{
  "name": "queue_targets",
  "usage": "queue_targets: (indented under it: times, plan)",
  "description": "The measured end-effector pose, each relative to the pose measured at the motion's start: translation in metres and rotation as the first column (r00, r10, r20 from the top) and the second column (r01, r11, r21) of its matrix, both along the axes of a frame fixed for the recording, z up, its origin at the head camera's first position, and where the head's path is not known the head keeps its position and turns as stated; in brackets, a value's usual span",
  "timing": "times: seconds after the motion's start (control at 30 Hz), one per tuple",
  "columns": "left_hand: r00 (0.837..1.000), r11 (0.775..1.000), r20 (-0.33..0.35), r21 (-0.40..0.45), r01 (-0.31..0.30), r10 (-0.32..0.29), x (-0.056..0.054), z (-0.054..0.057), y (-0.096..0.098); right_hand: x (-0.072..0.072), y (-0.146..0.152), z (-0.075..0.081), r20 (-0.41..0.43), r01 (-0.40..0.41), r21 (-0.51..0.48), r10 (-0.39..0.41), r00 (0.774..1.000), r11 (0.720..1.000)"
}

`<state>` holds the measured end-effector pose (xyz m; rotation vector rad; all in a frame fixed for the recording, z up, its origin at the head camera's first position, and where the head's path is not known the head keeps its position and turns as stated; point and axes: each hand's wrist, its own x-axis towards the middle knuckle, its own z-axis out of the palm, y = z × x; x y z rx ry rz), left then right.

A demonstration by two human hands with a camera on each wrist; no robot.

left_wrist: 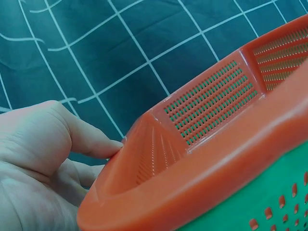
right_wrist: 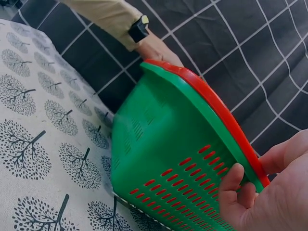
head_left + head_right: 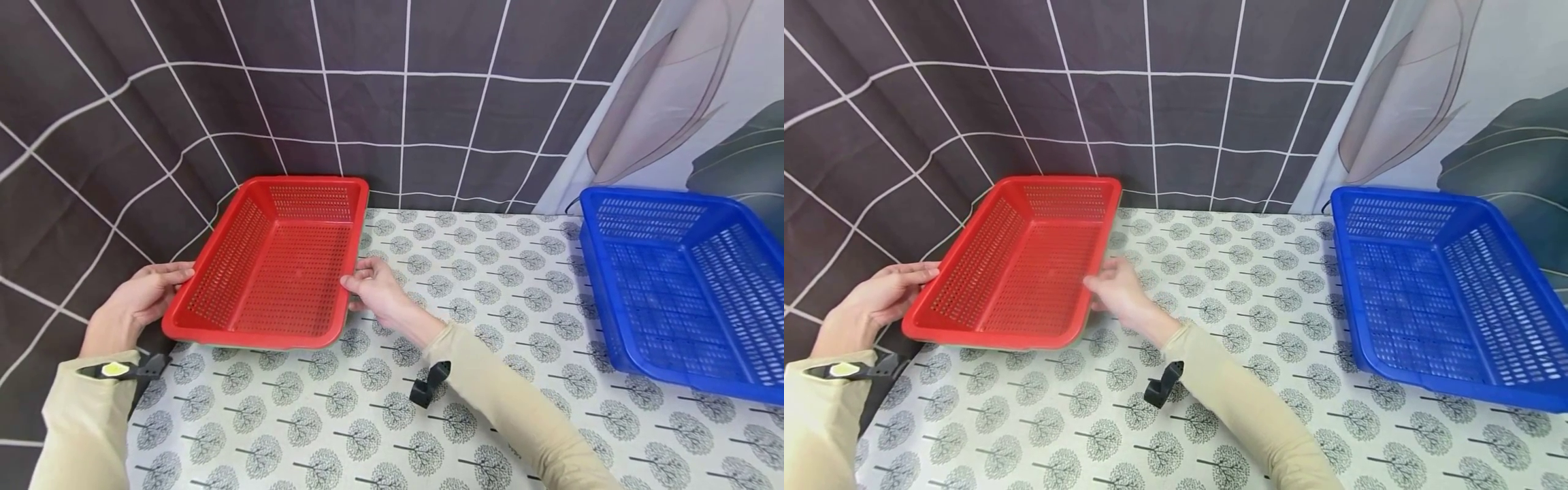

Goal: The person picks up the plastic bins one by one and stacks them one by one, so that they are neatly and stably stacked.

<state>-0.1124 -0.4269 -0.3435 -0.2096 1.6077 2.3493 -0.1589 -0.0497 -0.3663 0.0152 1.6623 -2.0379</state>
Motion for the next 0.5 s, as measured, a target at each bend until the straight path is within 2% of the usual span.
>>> queue_targets:
  times: [0.23,0.5]
  plan:
    - [1.000,1.000,-0.021,-0.015,0.015,-0.015,0.002,0.000,0.006,0.002,0.010,0.003,-0.040,-0.012,0.014,0.013,0.999,1.000]
    - [0.996,0.999,-0.076,-0.012,0.046,-0.046,0.004,0.001,0.019,0.000,0.027,0.003,-0.056,-0.023,0.027,0.024,0.998,0.999]
